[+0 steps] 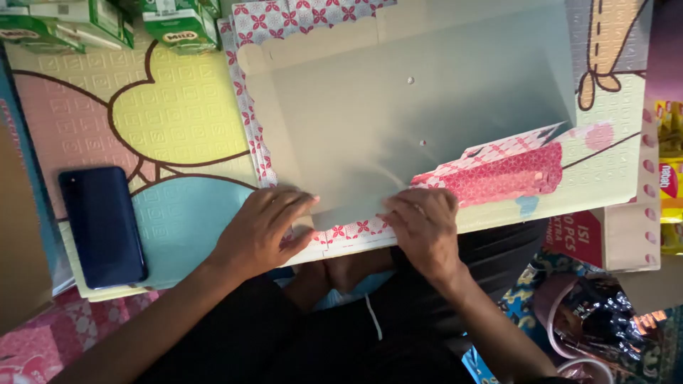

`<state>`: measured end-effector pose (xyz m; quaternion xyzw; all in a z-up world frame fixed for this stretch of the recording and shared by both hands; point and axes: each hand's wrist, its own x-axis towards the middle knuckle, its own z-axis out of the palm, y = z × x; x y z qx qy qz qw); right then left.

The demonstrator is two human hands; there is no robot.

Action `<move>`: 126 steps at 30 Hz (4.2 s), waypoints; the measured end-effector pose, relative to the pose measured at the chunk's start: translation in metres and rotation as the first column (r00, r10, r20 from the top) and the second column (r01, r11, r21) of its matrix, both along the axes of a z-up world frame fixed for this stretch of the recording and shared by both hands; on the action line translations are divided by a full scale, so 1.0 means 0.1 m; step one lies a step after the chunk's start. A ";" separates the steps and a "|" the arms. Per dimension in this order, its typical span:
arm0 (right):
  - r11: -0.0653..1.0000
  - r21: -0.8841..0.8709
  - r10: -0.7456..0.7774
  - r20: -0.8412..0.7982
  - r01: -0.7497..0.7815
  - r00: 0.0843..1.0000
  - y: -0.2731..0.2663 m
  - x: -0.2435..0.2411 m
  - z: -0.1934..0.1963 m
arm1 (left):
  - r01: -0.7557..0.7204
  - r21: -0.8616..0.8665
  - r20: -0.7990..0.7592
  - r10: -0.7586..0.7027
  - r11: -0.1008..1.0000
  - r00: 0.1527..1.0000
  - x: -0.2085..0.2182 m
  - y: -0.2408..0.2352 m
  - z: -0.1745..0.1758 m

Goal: The person folds and presses the edges of flat paperboard sheets to form small decorative boxes. They repeatedly fold the side flaps, crease the edges, and tuck the tabs to secure the box shape. The process is repeated for multiple identical units.

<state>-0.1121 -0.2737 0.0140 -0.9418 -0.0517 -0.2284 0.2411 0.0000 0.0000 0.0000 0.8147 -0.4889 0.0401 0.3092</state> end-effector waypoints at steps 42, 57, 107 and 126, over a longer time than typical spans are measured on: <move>0.997 -0.067 0.045 0.011 -0.044 0.999 0.18 0.03 0.02 | -0.014 -0.044 -0.006 0.014 0.999 1.000 -0.01 0.02 0.06; 0.994 -0.045 0.102 -0.007 -0.102 0.995 0.33 0.08 0.02 | -0.007 -0.079 -0.038 0.004 0.997 0.999 -0.03 0.07 0.00; 0.985 -0.160 -0.118 -0.336 0.066 0.935 0.20 -1.38 -0.76 | 0.078 0.307 -0.043 -0.068 0.949 0.997 0.08 -1.44 0.10; 0.980 -0.199 -0.097 -0.359 0.026 0.928 0.21 -1.08 -0.68 | -0.010 0.342 0.000 0.011 0.940 1.000 0.12 -1.66 -0.03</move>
